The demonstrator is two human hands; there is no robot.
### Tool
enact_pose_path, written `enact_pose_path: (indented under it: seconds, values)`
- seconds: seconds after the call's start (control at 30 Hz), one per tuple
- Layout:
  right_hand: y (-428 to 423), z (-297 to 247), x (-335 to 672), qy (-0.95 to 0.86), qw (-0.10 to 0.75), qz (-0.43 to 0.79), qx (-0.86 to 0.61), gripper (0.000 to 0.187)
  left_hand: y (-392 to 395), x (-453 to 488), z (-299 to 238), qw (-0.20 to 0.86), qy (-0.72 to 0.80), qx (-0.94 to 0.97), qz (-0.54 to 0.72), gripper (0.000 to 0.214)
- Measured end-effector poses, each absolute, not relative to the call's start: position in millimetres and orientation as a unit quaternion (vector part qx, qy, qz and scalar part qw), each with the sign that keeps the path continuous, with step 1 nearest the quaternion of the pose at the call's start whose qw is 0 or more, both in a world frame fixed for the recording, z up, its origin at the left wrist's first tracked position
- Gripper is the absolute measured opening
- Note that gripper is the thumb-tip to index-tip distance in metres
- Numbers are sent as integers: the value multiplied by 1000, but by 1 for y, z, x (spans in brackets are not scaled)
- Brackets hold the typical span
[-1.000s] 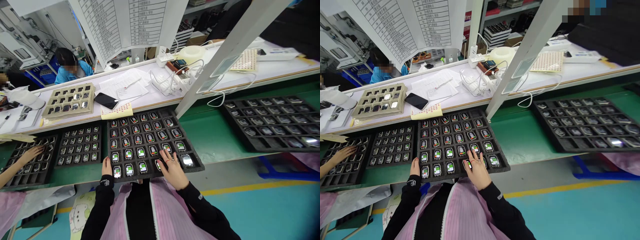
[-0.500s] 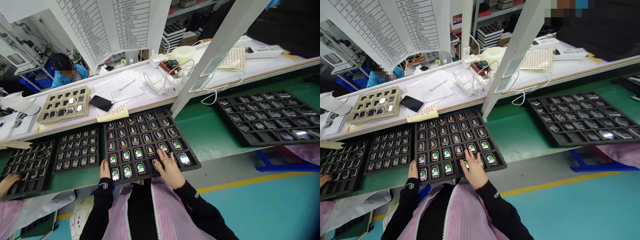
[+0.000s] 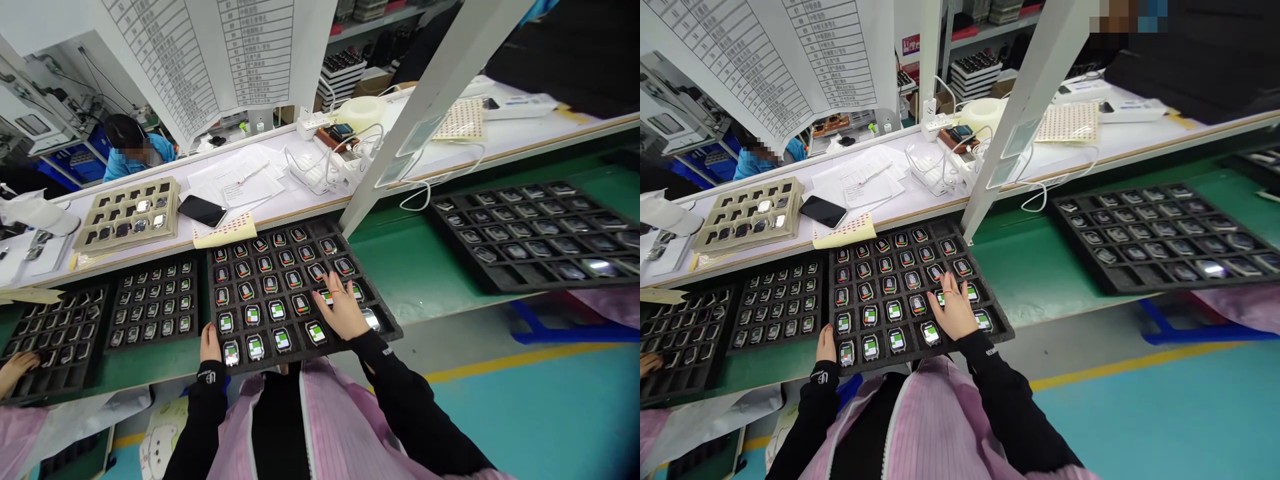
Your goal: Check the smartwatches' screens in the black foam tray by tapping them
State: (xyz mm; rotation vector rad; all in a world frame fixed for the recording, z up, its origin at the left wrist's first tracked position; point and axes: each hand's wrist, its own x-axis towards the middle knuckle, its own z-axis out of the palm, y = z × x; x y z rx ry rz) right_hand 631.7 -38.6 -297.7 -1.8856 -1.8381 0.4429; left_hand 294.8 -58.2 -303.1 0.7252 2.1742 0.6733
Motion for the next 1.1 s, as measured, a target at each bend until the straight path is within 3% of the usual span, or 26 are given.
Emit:
enact_pose_path:
  seconds: [0.33,0.6,0.87,1.1]
  values:
    - [-21,-302,635,-640,270,144,-705,70,-60,290,-309,371,845,293,249,37]
    - [2,-290,644,-615,181,123,-758,52,-61,284,-315,372,839,310,248,37]
    - [8,-293,641,-602,184,114,-768,27,-61,284,-316,375,836,311,254,35]
    - [-15,-294,641,-637,252,94,-722,48,-60,289,-307,382,836,298,259,34]
